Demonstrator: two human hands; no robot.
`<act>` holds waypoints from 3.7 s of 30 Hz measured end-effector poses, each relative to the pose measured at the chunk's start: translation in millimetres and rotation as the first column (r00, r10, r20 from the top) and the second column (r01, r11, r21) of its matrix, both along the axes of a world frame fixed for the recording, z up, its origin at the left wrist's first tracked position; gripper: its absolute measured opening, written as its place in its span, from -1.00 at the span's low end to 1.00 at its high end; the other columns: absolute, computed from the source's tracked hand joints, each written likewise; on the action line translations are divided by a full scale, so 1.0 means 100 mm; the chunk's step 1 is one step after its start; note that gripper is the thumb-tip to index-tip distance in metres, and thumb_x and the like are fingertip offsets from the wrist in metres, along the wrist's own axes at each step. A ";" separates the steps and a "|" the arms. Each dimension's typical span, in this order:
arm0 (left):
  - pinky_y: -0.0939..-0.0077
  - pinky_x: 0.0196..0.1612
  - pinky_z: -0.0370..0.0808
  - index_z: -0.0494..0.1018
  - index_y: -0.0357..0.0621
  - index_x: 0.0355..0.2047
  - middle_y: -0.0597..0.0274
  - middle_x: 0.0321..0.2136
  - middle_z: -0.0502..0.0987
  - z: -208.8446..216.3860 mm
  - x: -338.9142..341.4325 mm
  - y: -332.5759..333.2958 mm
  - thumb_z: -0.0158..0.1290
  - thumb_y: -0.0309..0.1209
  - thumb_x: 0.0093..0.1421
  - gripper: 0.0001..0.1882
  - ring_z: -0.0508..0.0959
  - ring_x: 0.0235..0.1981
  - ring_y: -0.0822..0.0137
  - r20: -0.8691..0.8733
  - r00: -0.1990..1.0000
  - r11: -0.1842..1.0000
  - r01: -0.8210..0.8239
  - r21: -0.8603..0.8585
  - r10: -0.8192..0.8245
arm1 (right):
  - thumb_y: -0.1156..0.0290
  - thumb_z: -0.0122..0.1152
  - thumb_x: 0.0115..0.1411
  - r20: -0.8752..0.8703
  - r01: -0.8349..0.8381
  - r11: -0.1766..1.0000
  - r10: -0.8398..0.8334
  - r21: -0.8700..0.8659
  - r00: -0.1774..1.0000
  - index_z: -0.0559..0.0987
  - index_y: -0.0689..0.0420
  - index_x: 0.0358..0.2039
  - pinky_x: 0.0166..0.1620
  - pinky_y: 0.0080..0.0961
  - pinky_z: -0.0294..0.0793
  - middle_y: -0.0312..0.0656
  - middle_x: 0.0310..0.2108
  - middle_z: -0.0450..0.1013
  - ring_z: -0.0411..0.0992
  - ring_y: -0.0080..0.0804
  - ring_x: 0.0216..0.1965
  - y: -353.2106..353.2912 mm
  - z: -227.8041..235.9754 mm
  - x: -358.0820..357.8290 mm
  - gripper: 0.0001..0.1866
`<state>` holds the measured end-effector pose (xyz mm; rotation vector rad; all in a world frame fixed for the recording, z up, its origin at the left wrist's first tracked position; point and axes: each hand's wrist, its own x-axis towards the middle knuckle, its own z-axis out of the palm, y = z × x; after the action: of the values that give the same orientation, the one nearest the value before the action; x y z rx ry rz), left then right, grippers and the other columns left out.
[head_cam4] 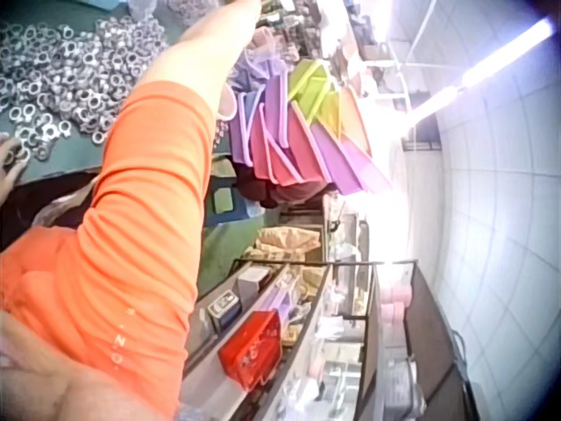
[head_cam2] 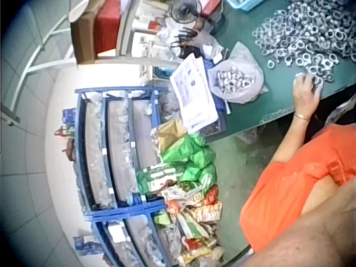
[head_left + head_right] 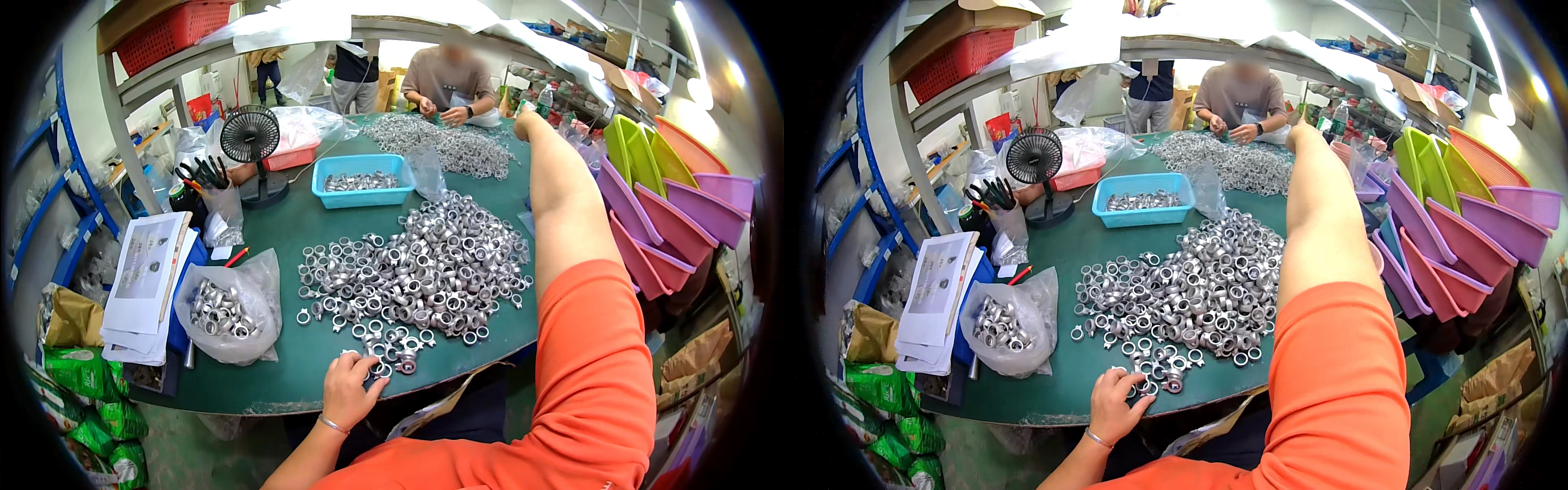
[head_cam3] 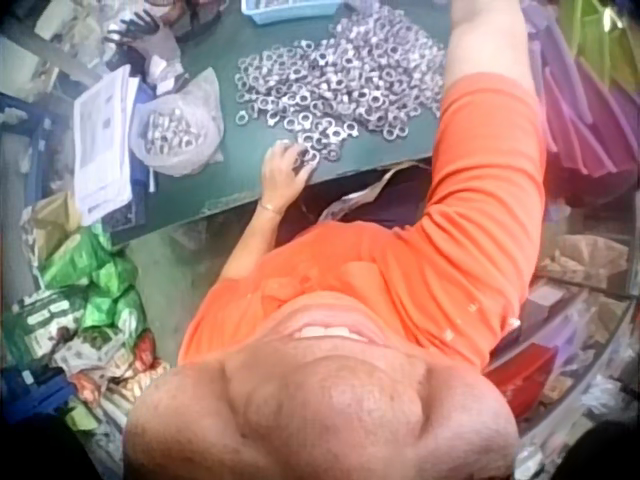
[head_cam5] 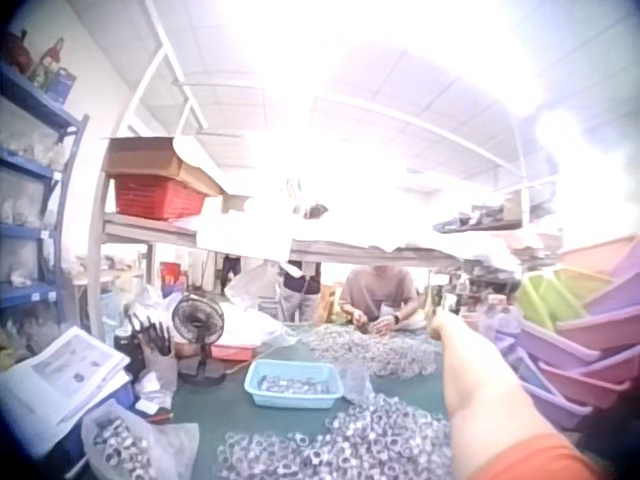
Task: The person places small metal ring components into small plastic bags, counts them, and then places the filled bags into a blue storage bin on a production floor.
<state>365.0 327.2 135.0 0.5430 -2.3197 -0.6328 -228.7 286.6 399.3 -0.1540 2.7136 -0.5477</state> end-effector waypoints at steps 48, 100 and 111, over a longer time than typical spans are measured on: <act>0.30 -0.24 0.33 0.43 -0.13 -0.36 0.15 -0.36 0.38 -0.01 -0.01 0.02 0.27 -0.42 -0.21 -0.64 0.39 -0.31 0.11 -0.029 1.000 1.000 0.002 -0.007 -0.002 | 0.34 0.21 -0.01 -0.765 -0.983 0.141 0.644 0.116 0.002 0.47 0.08 -0.31 -0.23 -0.37 0.29 -0.24 -0.27 0.37 0.35 -0.29 -0.23 1.51 -2.41 4.08 -0.77; 0.41 -0.30 0.37 0.46 -0.17 -0.47 0.19 -0.42 0.43 -0.17 0.03 0.00 0.24 -0.51 -0.16 -0.79 0.44 -0.36 0.19 -0.178 0.983 0.997 0.020 -0.074 -0.033 | 0.61 0.19 -0.04 -0.712 -0.879 0.296 0.516 -0.373 0.476 0.47 0.20 -0.30 -0.20 -0.38 0.36 -0.08 -0.26 0.36 0.36 -0.16 -0.28 1.90 -2.75 4.21 -0.77; 0.45 -0.50 0.43 0.45 -0.20 -0.54 0.15 -0.55 0.47 -0.55 0.26 0.43 0.17 -0.56 -0.08 -0.90 0.50 -0.55 0.18 -0.115 0.905 0.897 0.422 0.136 -0.409 | 0.56 0.27 -0.12 -0.861 -0.943 0.261 0.410 -0.205 0.300 0.48 0.17 -0.44 -0.28 -0.34 0.31 -0.13 -0.38 0.35 0.32 -0.17 -0.35 1.88 -2.85 4.33 -0.81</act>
<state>391.5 369.9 80.2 0.0767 -2.3318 -1.0264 203.9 474.7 114.8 -2.1857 2.2400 -1.3665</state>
